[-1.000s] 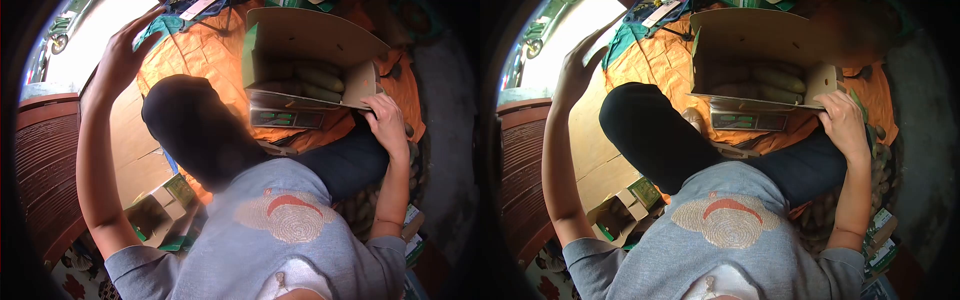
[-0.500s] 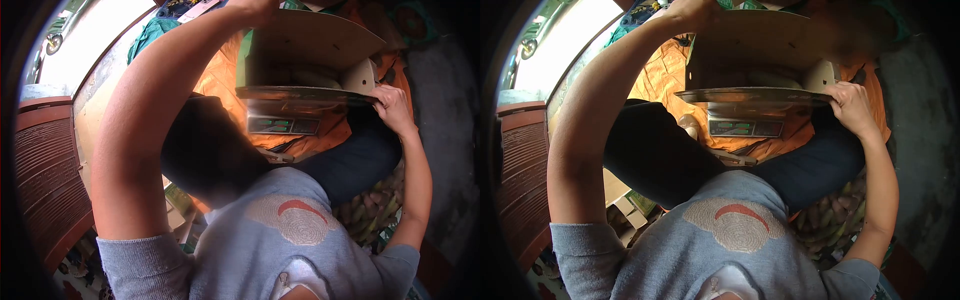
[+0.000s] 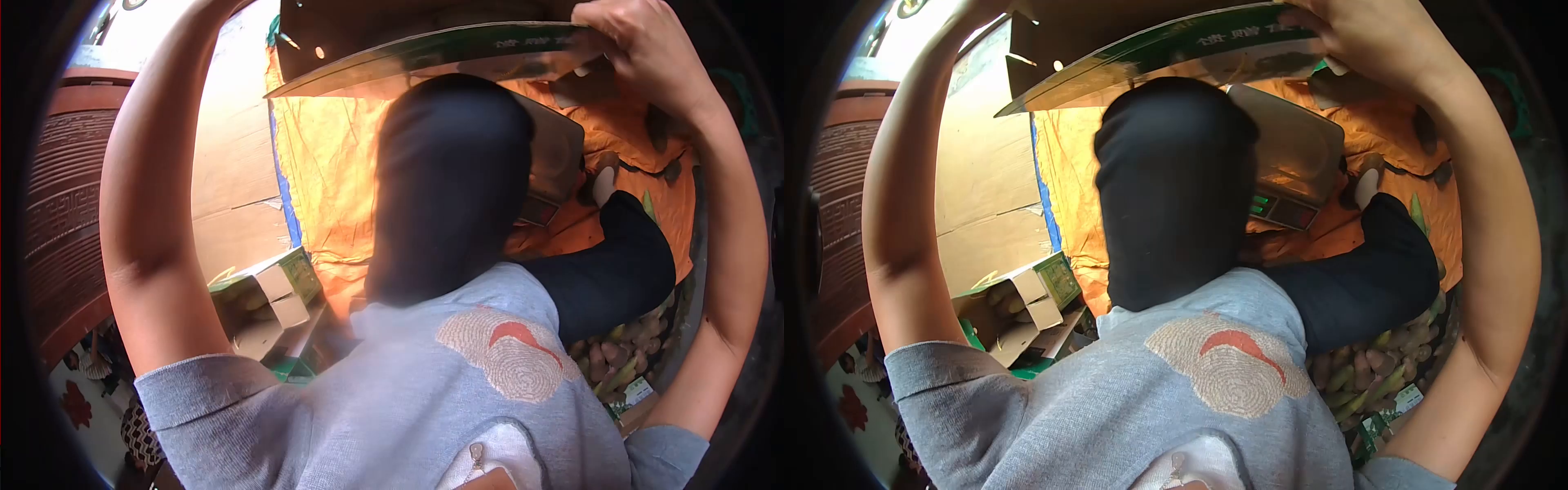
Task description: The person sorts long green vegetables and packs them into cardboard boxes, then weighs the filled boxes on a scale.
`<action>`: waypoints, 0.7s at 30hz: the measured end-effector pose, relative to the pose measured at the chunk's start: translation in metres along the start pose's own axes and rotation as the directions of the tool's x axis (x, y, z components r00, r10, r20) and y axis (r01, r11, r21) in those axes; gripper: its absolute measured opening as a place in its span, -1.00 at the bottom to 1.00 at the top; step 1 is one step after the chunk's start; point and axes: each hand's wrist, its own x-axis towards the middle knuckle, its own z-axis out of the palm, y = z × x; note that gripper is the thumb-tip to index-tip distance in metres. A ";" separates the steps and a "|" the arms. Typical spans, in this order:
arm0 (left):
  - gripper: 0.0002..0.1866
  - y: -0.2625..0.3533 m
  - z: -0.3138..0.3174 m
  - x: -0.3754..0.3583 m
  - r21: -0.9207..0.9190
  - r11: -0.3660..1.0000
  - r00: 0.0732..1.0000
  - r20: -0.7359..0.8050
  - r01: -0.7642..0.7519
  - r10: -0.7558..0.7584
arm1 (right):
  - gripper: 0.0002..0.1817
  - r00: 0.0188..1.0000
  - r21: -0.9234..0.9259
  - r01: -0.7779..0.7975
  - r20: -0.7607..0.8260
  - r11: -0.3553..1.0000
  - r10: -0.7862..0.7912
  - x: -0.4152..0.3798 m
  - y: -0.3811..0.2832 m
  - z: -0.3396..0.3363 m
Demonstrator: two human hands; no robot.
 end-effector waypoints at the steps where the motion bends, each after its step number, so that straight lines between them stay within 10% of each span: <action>1: -0.91 -0.005 -0.018 -0.026 0.011 0.997 0.997 -0.007 0.079 -0.079 | -0.88 0.997 -0.040 0.009 0.081 0.999 -0.006 0.017 -0.010 -0.005; 3: -0.78 -0.080 -0.020 -0.076 0.074 0.764 0.766 -0.007 0.641 -0.642 | -0.95 0.987 -0.099 0.162 0.011 0.982 -0.162 0.044 -0.031 0.004; 7: -0.80 -0.020 -0.085 -0.183 0.482 0.851 0.977 -0.078 0.209 -0.197 | -0.95 0.959 0.094 0.275 0.043 0.957 -0.280 0.084 -0.093 0.020; 21: -0.89 -0.098 -0.115 -0.430 0.736 0.542 0.739 0.085 0.405 -0.668 | -0.88 0.916 0.729 0.317 -0.069 0.606 -0.396 0.114 -0.340 0.118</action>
